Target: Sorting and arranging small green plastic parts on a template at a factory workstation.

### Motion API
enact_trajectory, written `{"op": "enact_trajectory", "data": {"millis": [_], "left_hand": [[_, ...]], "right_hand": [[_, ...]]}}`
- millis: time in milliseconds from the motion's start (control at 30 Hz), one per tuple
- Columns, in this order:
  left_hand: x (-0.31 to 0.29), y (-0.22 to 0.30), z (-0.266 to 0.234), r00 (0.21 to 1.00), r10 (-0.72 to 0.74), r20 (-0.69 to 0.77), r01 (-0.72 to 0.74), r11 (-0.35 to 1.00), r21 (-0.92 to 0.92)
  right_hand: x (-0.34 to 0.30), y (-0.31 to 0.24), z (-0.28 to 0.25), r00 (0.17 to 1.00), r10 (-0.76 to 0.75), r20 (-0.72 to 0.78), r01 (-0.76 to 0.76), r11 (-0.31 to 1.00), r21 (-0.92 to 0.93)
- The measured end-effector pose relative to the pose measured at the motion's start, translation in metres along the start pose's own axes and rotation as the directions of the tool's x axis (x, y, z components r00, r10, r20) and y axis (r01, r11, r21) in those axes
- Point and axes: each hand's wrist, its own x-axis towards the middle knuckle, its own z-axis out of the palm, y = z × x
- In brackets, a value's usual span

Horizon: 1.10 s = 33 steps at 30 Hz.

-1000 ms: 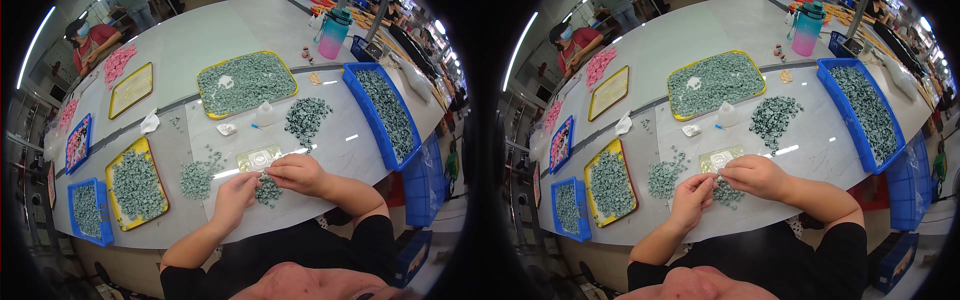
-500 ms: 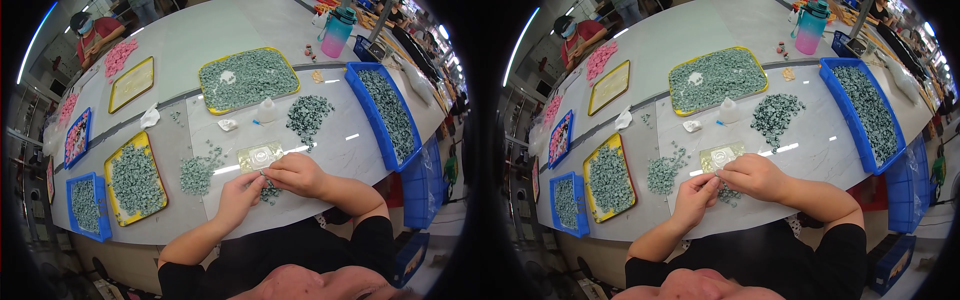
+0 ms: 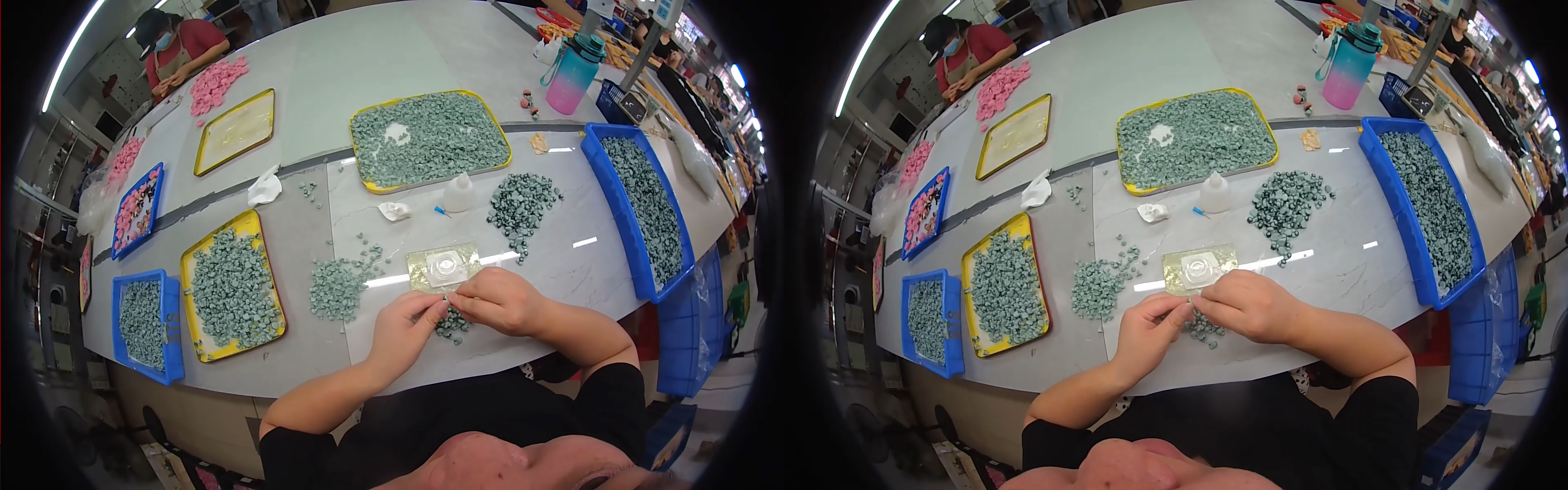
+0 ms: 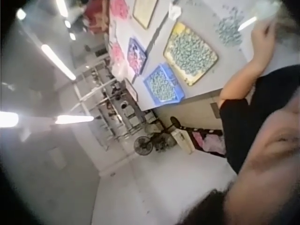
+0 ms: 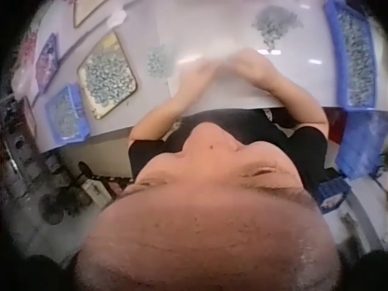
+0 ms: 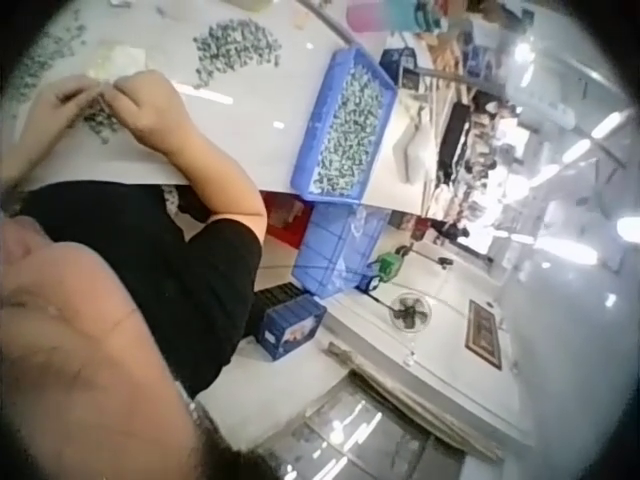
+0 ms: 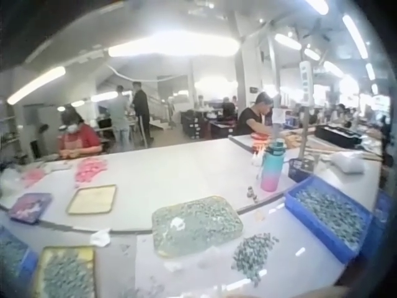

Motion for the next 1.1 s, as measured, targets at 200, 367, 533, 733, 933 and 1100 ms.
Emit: {"op": "enact_trajectory", "data": {"millis": [200,367,533,733,933,1100], "left_hand": [[0.006,-0.002,-0.001,0.985,0.169,0.026,-0.171,0.97,0.174],[0.002,0.001,0.005,0.995,0.089,0.054,-0.094,0.99,0.109],[0.001,0.006,0.014,0.995,0.08,0.059,-0.086,0.989,0.12],[0.002,0.004,0.026,0.999,0.014,0.047,-0.017,0.998,0.058],[-0.002,0.007,0.035,1.0,0.016,0.018,-0.017,0.999,0.049],[-0.007,0.013,0.041,1.0,0.011,0.018,-0.012,0.999,0.032]], "right_hand": [[-0.001,0.009,0.003,0.996,-0.083,-0.021,0.082,0.995,-0.048],[-0.008,0.007,-0.001,1.0,-0.008,-0.024,0.009,0.999,0.031],[-0.012,0.007,-0.009,0.999,-0.002,-0.05,0.003,1.0,0.03],[-0.022,0.005,-0.018,1.0,0.001,0.02,-0.001,1.0,-0.017],[-0.027,0.0,-0.026,1.0,0.006,0.014,-0.007,1.0,0.011],[-0.029,-0.007,-0.035,0.999,0.006,0.032,-0.006,1.0,0.009]]}}
